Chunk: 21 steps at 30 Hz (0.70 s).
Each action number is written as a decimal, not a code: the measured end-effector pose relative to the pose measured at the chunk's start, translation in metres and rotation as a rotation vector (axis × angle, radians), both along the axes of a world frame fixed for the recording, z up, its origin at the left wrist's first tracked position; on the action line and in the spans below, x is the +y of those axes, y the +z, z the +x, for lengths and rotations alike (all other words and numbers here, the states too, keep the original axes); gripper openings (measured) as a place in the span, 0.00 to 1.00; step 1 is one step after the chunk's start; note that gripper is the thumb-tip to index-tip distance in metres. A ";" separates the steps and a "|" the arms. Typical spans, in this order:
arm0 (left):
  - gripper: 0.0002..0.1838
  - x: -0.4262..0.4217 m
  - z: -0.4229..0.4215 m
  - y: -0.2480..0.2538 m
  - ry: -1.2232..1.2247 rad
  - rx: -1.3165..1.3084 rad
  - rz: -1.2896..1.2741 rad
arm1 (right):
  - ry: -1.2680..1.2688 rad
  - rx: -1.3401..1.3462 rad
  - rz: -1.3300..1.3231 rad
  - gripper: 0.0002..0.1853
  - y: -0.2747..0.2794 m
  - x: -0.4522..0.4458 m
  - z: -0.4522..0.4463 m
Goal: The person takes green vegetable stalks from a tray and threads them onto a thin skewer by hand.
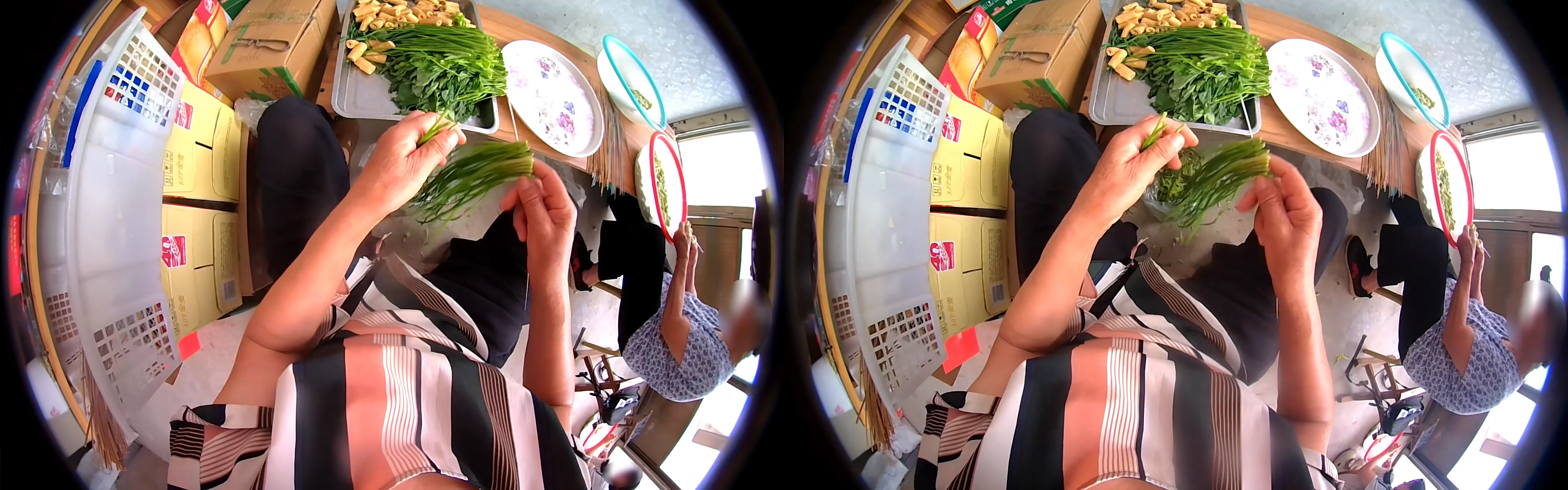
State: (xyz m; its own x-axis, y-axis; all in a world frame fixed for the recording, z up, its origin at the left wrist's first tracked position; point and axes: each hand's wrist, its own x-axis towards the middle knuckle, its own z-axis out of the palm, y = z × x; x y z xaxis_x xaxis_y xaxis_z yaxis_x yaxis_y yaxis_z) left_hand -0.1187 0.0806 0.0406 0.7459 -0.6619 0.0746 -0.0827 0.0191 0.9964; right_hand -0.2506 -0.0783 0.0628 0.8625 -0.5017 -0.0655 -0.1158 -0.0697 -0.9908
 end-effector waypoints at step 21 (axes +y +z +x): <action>0.14 0.017 0.014 0.000 0.013 0.522 -0.306 | 0.215 0.006 -0.187 0.15 0.022 0.030 -0.010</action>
State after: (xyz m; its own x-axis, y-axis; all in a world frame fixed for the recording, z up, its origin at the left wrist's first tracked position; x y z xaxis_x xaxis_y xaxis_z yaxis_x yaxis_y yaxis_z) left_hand -0.1043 0.0972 0.0407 0.7434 -0.6585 -0.1172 0.4130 0.3141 0.8549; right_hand -0.2601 -0.0485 0.0844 0.9504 -0.3110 0.0056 -0.0841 -0.2744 -0.9579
